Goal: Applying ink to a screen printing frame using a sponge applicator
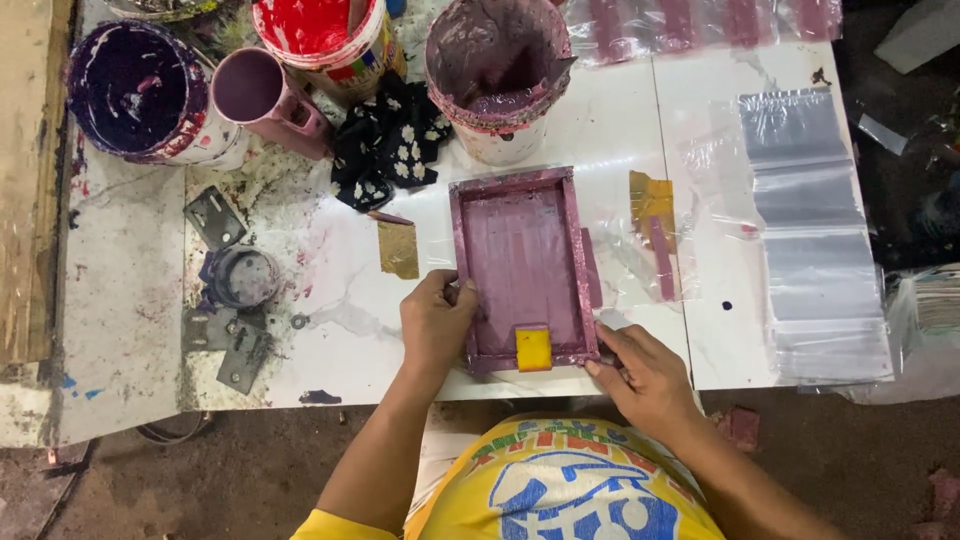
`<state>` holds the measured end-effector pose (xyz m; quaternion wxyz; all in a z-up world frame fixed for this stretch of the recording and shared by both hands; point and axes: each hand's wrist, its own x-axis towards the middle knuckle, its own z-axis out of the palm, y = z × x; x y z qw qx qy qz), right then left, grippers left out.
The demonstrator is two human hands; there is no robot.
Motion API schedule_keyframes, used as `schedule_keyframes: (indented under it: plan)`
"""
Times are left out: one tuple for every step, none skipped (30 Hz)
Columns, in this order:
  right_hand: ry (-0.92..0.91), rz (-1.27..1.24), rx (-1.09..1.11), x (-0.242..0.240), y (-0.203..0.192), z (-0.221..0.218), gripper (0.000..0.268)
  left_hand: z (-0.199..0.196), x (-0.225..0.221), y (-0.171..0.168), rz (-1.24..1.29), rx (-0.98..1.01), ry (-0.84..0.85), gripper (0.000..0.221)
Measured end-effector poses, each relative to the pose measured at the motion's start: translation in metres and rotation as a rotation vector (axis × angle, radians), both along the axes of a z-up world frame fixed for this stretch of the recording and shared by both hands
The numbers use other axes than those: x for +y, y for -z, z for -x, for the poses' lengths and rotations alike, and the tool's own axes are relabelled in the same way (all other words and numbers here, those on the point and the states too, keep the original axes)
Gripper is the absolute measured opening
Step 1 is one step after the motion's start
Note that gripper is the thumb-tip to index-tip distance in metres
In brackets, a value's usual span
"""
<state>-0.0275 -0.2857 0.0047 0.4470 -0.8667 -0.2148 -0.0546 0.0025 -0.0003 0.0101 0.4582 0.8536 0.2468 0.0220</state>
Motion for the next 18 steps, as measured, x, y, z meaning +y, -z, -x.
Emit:
schedule_keyframes:
  plan:
    - [0.000,0.000,0.000,0.000,-0.001,-0.001,0.039,0.000,0.000,0.002,0.000,0.000,0.000,0.027]
    - [-0.002,0.001,-0.002,0.001,-0.002,-0.001,0.039,0.001,0.000,0.003,-0.001,0.001,-0.002,0.027]
    - [-0.004,0.003,-0.003,0.001,-0.003,-0.002,0.039,0.001,0.000,0.005,-0.002,0.003,-0.004,0.028]
    - [-0.005,0.004,-0.003,0.002,-0.003,-0.002,0.039,0.001,0.000,0.005,-0.002,0.003,-0.006,0.028]
    - [-0.004,0.010,-0.003,0.002,-0.004,-0.001,0.038,0.001,0.000,0.006,-0.005,0.002,-0.006,0.028]
    - [-0.004,0.016,-0.003,0.002,-0.004,-0.001,0.037,0.001,0.000,0.006,-0.009,0.002,-0.007,0.028]
    - [-0.006,0.017,-0.004,0.002,-0.005,-0.001,0.037,0.001,0.000,0.006,-0.007,0.002,-0.010,0.028]
    - [-0.005,0.017,-0.007,0.002,-0.006,-0.001,0.037,0.001,0.000,0.006,-0.008,0.005,-0.006,0.029]
    - [-0.003,0.016,-0.010,0.003,-0.007,-0.001,0.038,0.001,0.000,0.005,-0.009,0.008,-0.002,0.030]
    - [-0.005,0.017,-0.010,0.003,-0.007,-0.001,0.038,0.001,0.000,0.006,-0.008,0.008,-0.004,0.030]
    - [-0.005,0.014,-0.009,0.003,-0.006,-0.001,0.038,0.001,0.000,0.007,-0.013,0.009,0.005,0.030]
    - [-0.005,0.010,-0.008,0.003,-0.006,-0.001,0.037,0.001,0.001,0.008,-0.019,0.010,0.013,0.030]
    - [-0.007,0.010,-0.008,0.003,-0.005,-0.001,0.037,0.001,0.001,0.010,-0.018,0.010,0.012,0.030]
    - [-0.005,0.019,-0.006,0.003,-0.005,-0.001,0.037,0.001,0.001,0.011,-0.016,0.003,0.006,0.030]
    - [-0.003,0.029,-0.004,0.002,-0.005,-0.001,0.038,0.000,0.000,0.013,-0.014,-0.004,0.002,0.029]
    - [-0.004,0.030,-0.004,0.002,-0.005,-0.001,0.038,0.001,0.000,0.012,-0.013,-0.004,0.001,0.029]
    - [-0.005,0.025,-0.006,0.002,-0.005,-0.001,0.038,0.001,0.000,0.012,-0.015,-0.004,0.004,0.029]
    - [-0.007,0.020,-0.008,0.003,-0.005,-0.001,0.038,0.001,0.000,0.011,-0.018,-0.004,0.006,0.029]
